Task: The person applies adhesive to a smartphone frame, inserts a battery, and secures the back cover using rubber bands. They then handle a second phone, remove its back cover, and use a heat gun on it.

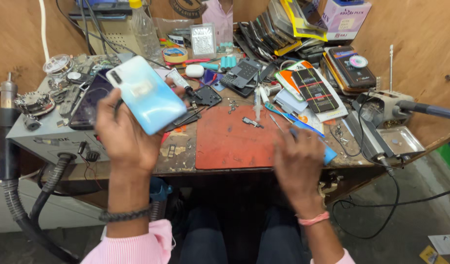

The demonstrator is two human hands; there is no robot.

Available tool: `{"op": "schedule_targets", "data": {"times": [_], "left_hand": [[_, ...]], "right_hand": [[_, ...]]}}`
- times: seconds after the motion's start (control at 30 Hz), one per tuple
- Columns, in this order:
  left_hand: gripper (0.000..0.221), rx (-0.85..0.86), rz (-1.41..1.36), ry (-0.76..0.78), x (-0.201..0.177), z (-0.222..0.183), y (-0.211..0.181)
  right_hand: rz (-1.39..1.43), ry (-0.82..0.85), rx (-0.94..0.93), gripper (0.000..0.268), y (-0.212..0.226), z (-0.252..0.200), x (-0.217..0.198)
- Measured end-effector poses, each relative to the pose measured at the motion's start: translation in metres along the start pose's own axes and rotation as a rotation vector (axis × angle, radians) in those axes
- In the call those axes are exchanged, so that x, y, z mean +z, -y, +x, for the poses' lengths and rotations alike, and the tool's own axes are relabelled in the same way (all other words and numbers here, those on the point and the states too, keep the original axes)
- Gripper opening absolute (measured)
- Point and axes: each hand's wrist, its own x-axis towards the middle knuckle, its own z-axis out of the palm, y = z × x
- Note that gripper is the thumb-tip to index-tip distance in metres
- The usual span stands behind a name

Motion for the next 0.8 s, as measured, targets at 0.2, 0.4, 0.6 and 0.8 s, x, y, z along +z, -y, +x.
{"op": "schedule_targets", "data": {"times": [0.2,0.4,0.6,0.8], "left_hand": [[0.064,-0.055,0.132,-0.073,-0.012,-0.004,0.056],[0.069,-0.223,0.137,-0.115,-0.017,-0.011,0.122],[0.063,-0.135,0.061,-0.222,-0.023,-0.013,0.142],[0.066,-0.136,0.086,-0.208,-0.029,-0.014,0.140]], "right_hand": [[-0.138,0.071,0.094,0.041,-0.036,0.015,-0.012],[-0.129,0.288,0.261,0.042,-0.052,0.017,-0.012],[-0.005,0.230,0.228,0.041,-0.072,0.005,-0.001],[0.401,0.154,0.374,0.038,-0.108,0.011,-0.006]]}}
